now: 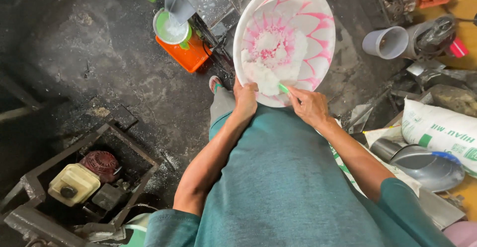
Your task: Scooping and stirring white powder in a bowl and feeding it into a processing machine.
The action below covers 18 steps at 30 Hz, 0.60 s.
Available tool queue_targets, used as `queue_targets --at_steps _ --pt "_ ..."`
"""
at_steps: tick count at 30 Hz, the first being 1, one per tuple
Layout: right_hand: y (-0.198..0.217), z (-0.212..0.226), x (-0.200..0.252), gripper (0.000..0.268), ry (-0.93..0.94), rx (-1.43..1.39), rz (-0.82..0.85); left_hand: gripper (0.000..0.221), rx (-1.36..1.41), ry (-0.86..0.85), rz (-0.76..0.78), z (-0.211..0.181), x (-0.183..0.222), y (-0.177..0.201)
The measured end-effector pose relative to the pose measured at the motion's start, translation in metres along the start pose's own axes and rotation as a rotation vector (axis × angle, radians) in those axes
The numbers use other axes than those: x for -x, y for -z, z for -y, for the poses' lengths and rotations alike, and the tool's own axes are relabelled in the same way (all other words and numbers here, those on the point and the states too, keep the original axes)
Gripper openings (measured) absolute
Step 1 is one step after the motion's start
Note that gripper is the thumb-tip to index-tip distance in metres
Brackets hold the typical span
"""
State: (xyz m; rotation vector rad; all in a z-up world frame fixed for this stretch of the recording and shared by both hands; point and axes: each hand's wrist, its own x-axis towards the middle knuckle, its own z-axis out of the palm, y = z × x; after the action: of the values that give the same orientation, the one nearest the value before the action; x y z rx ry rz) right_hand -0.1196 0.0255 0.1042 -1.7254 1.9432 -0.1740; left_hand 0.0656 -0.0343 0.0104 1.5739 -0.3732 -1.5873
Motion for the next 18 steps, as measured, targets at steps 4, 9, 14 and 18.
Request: queue_targets --at_steps 4,9,14,18 --pt "0.001 -0.018 -0.004 0.031 0.066 -0.054 0.022 0.095 0.019 0.003 0.014 0.004 0.001 -0.007" --pt "0.032 -0.03 -0.027 0.025 0.001 -0.28 0.115 0.096 0.024 0.022 0.023 -0.013 0.015 -0.02" --pt "0.049 -0.055 -0.052 0.027 0.01 -0.553 0.276 0.098 0.057 -0.011 0.008 -0.035 0.033 -0.033" --pt "0.083 -0.051 -0.065 0.028 0.042 -0.504 0.312 0.089 0.132 0.01 0.009 0.023 0.006 -0.004"
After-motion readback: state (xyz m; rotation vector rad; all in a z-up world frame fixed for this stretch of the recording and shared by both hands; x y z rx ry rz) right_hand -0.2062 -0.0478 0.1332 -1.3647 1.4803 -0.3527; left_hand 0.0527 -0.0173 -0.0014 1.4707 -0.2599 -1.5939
